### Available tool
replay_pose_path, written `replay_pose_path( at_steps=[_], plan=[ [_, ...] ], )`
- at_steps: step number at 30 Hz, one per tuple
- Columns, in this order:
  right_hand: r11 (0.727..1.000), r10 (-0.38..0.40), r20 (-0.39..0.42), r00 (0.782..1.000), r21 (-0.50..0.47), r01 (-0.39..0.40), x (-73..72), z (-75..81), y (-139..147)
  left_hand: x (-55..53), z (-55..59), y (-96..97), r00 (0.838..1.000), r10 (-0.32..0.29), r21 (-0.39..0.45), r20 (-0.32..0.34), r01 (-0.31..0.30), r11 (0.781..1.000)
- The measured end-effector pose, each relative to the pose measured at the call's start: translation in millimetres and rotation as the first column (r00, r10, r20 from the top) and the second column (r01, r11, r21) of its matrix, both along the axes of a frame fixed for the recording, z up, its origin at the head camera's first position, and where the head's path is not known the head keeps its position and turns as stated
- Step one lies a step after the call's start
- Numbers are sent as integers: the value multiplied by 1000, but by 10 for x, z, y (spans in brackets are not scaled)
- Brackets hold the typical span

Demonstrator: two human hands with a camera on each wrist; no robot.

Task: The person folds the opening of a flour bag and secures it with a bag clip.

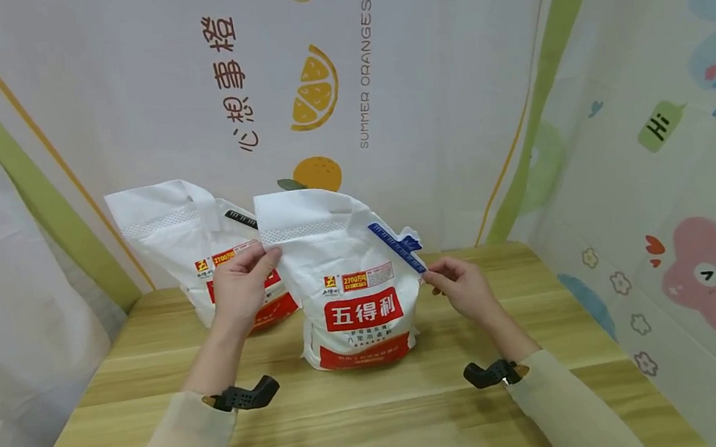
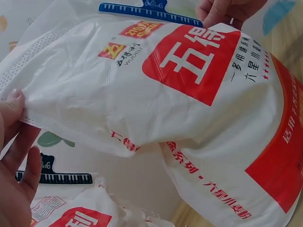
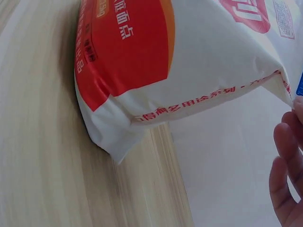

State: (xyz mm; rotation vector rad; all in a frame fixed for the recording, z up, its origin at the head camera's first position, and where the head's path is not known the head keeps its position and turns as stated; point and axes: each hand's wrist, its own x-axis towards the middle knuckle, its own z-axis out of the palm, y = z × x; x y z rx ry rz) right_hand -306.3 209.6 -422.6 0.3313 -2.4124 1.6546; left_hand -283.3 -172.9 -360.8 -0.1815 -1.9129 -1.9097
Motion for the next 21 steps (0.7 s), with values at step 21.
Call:
replay_pose_path(
  at_steps=[21],
  plan=[
    [1000,-21,46,999,-16,22,39,-12,6,108,-334,-107,967,-111,-150,230,148,978]
  ],
)
